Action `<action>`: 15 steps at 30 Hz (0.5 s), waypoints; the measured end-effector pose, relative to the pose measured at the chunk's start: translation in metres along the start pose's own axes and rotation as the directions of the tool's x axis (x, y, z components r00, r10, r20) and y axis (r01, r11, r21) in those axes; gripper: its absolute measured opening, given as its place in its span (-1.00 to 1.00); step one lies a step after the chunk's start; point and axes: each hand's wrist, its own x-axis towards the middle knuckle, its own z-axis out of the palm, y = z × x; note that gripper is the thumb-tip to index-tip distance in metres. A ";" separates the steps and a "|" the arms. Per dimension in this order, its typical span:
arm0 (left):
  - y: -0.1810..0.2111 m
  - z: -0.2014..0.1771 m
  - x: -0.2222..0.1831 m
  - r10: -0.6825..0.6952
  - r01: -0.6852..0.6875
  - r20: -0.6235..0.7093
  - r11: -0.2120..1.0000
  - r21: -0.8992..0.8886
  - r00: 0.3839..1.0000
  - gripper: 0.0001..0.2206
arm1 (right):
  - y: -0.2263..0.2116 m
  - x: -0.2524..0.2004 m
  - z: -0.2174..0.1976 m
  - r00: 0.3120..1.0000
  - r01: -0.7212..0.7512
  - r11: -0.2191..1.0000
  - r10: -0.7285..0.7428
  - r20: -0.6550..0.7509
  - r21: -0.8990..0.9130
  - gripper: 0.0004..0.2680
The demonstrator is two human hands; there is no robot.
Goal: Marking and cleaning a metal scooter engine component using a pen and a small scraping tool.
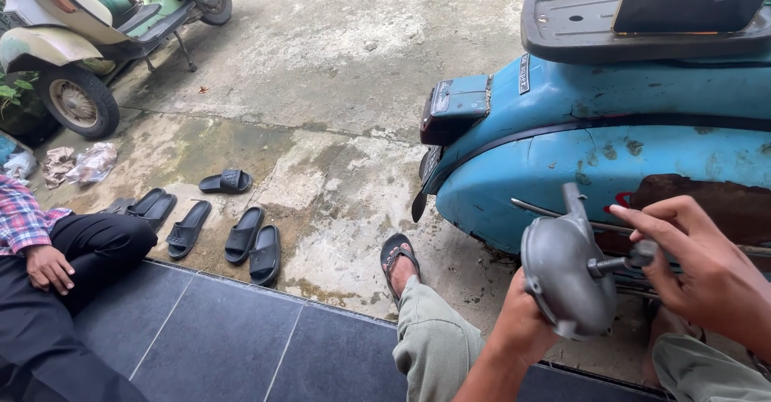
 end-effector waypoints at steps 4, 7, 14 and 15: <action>-0.004 0.003 0.001 -0.002 0.002 -0.004 1.000 -0.005 1.000 -0.84 | -0.011 0.000 -0.002 0.997 0.032 1.000 -0.032 -0.069 -0.001 -0.67; -0.004 0.003 0.000 -0.004 0.004 -0.011 1.000 -0.009 1.000 -0.83 | -0.010 0.002 -0.004 0.995 0.046 0.999 -0.046 -0.085 0.007 -0.68; -0.006 0.003 -0.001 -0.004 0.003 -0.023 1.000 -0.020 1.000 -0.81 | -0.019 0.003 -0.005 0.998 0.023 1.000 -0.023 -0.055 -0.008 -0.65; -0.006 0.003 -0.001 -0.004 0.003 -0.026 1.000 -0.025 1.000 -0.81 | -0.017 0.004 -0.005 0.997 0.019 1.000 -0.020 -0.072 -0.020 -0.64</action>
